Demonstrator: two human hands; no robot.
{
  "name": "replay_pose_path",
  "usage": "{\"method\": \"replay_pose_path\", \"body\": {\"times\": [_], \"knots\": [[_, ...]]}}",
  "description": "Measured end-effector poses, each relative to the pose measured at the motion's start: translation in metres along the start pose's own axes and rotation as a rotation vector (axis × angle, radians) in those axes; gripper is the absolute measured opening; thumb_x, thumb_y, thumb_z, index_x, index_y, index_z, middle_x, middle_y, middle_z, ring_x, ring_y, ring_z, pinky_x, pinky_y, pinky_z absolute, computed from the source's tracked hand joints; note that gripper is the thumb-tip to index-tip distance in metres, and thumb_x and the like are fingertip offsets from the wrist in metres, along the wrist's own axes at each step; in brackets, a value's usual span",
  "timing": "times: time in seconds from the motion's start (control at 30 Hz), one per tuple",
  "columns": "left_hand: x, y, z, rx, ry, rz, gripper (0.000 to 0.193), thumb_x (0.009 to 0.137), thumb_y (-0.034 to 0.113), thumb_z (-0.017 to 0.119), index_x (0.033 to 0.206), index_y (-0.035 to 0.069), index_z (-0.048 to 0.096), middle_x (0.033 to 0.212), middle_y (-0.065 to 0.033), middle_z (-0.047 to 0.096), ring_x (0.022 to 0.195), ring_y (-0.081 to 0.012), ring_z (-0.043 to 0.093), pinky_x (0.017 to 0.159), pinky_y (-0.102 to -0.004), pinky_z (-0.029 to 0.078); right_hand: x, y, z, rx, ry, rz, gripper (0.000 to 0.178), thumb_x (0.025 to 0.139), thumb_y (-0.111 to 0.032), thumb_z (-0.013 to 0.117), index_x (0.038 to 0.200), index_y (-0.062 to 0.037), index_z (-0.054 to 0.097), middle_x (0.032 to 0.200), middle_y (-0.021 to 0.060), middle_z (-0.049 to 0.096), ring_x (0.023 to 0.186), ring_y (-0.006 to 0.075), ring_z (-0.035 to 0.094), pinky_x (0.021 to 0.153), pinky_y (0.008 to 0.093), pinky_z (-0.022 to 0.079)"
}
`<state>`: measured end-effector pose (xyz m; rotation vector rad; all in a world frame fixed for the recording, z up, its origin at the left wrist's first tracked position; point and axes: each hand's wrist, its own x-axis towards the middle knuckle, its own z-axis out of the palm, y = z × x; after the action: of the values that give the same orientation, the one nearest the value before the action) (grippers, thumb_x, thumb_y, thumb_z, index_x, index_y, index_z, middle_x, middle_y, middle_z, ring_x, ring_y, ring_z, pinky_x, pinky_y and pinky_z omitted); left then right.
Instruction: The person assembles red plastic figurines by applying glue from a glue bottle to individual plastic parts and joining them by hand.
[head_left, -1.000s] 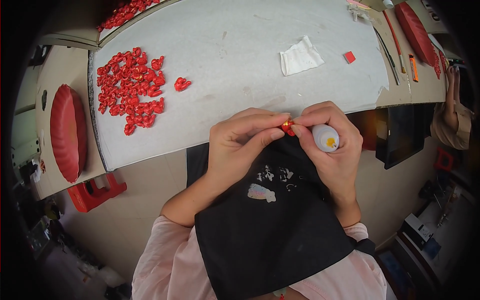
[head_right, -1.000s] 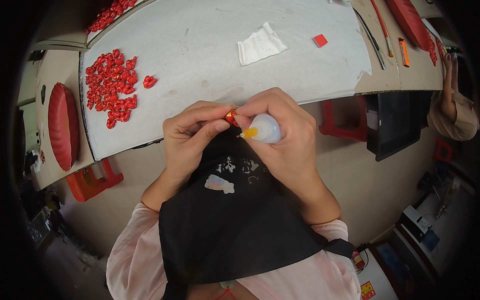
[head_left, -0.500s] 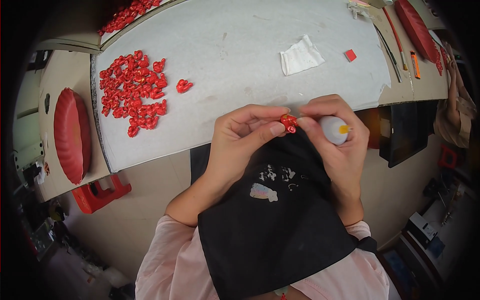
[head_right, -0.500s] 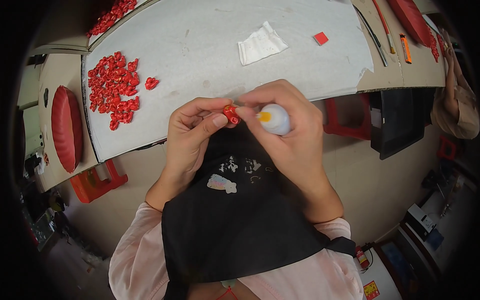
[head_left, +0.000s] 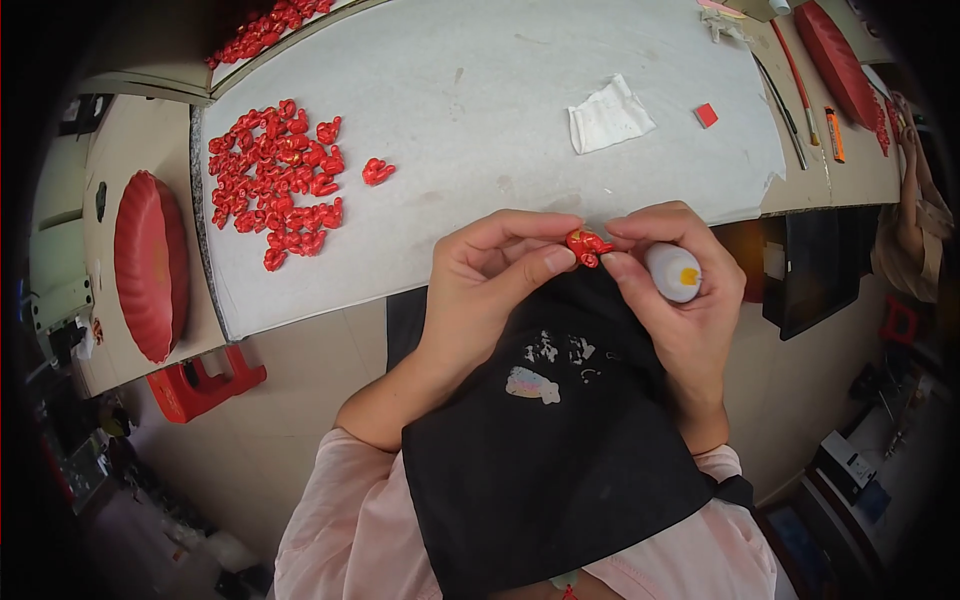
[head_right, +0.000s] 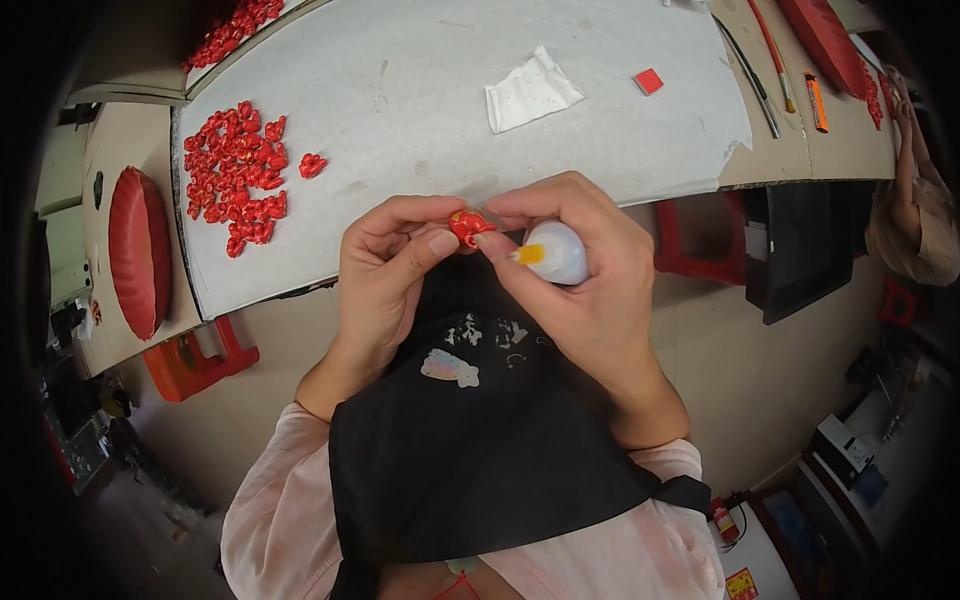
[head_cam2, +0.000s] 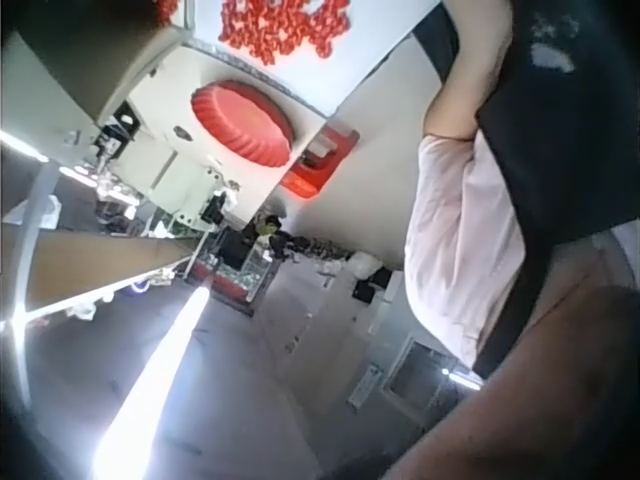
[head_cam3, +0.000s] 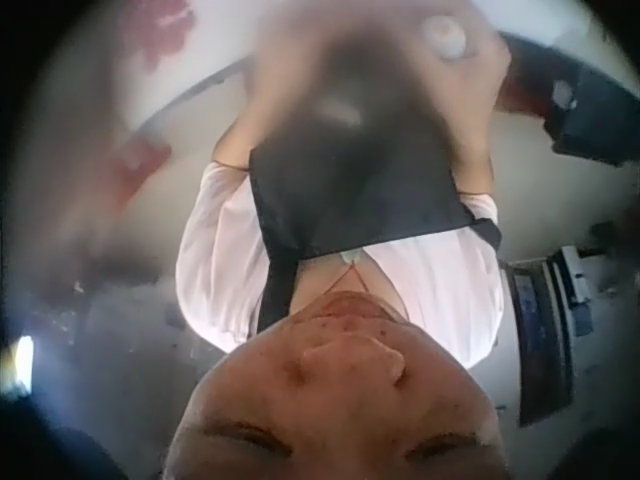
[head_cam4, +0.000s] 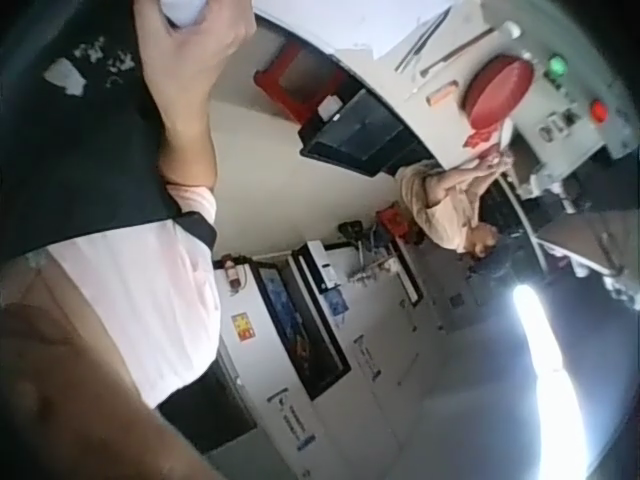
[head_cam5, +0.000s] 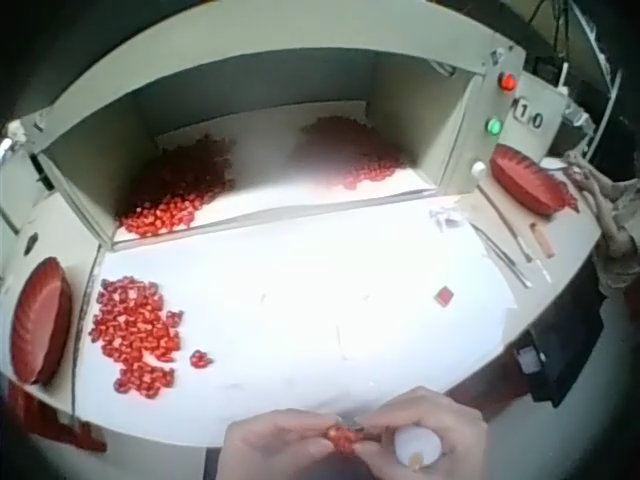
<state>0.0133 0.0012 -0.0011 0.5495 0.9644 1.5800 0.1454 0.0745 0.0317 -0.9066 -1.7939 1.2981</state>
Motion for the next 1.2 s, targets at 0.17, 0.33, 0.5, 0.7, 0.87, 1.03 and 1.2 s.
{"method": "replay_pose_path", "body": {"times": [0.17, 0.33, 0.5, 0.7, 0.87, 1.03, 1.2], "knots": [[-0.0011, -0.0046, 0.0022, 0.157, 0.009, 0.189, 0.020, 0.076, -0.009, 0.055, 0.096, -0.006, 0.057, 0.094, -0.0124, 0.059, 0.084, -0.0149, 0.058, 0.074, -0.0230, 0.047, -0.0002, 0.0003, 0.0009, -0.099, -0.016, -0.017, 0.017, 0.063, 0.005, 0.065, 0.077, -0.0007, 0.059, 0.069, 0.0068, 0.057, 0.062, 0.0143, 0.055, 0.056, 0.0218, 0.041], [-0.0021, -0.0040, 0.0016, 0.247, 0.007, 0.234, 0.019, 0.075, -0.009, 0.056, 0.093, -0.005, 0.060, 0.094, -0.0123, 0.059, 0.083, -0.0151, 0.058, 0.072, -0.0223, 0.046, 0.0002, 0.0005, -0.0006, -0.099, -0.041, -0.033, 0.019, 0.059, 0.007, 0.064, 0.076, -0.0007, 0.058, 0.070, 0.0067, 0.057, 0.063, 0.0151, 0.057, 0.057, 0.0225, 0.042], [-0.0020, -0.0048, 0.0017, 0.279, 0.024, 0.248, 0.019, 0.073, -0.009, 0.058, 0.091, -0.004, 0.062, 0.090, -0.0123, 0.060, 0.081, -0.0142, 0.058, 0.070, -0.0214, 0.046, 0.0000, -0.0001, -0.0017, -0.086, -0.069, -0.007, 0.020, 0.058, 0.007, 0.064, 0.076, -0.0008, 0.058, 0.070, 0.0065, 0.057, 0.064, 0.0150, 0.057, 0.057, 0.0226, 0.043], [-0.0031, -0.0040, 0.0012, 0.348, 0.037, 0.247, 0.020, 0.071, -0.009, 0.060, 0.089, -0.002, 0.063, 0.088, -0.0116, 0.061, 0.080, -0.0135, 0.058, 0.069, -0.0210, 0.045, 0.0001, 0.0012, -0.0023, -0.089, -0.086, -0.018, 0.018, 0.059, 0.005, 0.065, 0.075, -0.0010, 0.058, 0.070, 0.0063, 0.057, 0.063, 0.0149, 0.056, 0.056, 0.0228, 0.042], [-0.0034, -0.0055, 0.0005, 0.361, 0.031, 0.277, 0.020, 0.070, -0.010, 0.059, 0.089, -0.003, 0.063, 0.088, -0.0115, 0.061, 0.080, -0.0142, 0.058, 0.069, -0.0214, 0.046, -0.0015, 0.0029, -0.0004, -0.116, -0.071, -0.051, 0.015, 0.062, 0.003, 0.067, 0.074, -0.0010, 0.057, 0.069, 0.0061, 0.057, 0.060, 0.0146, 0.055, 0.055, 0.0229, 0.042], [-0.0016, -0.0064, 0.0019, 0.482, 0.023, 0.409, 0.021, 0.069, -0.012, 0.059, 0.087, -0.003, 0.063, 0.088, -0.0124, 0.061, 0.079, -0.0154, 0.060, 0.068, -0.0219, 0.048, -0.0040, 0.0003, 0.0009, -0.104, -0.020, -0.018, 0.015, 0.063, 0.002, 0.067, 0.074, -0.0010, 0.057, 0.068, 0.0063, 0.057, 0.060, 0.0141, 0.055, 0.054, 0.0227, 0.042], [-0.0025, -0.0063, 0.0017, 0.485, 0.037, 0.419, 0.020, 0.069, -0.012, 0.059, 0.087, -0.003, 0.063, 0.087, -0.0125, 0.061, 0.078, -0.0156, 0.060, 0.068, -0.0221, 0.048, -0.0023, 0.0008, 0.0025, -0.111, -0.028, -0.056, 0.014, 0.064, 0.003, 0.067, 0.074, -0.0008, 0.057, 0.068, 0.0068, 0.057, 0.059, 0.0146, 0.055, 0.054, 0.0229, 0.042]]}}
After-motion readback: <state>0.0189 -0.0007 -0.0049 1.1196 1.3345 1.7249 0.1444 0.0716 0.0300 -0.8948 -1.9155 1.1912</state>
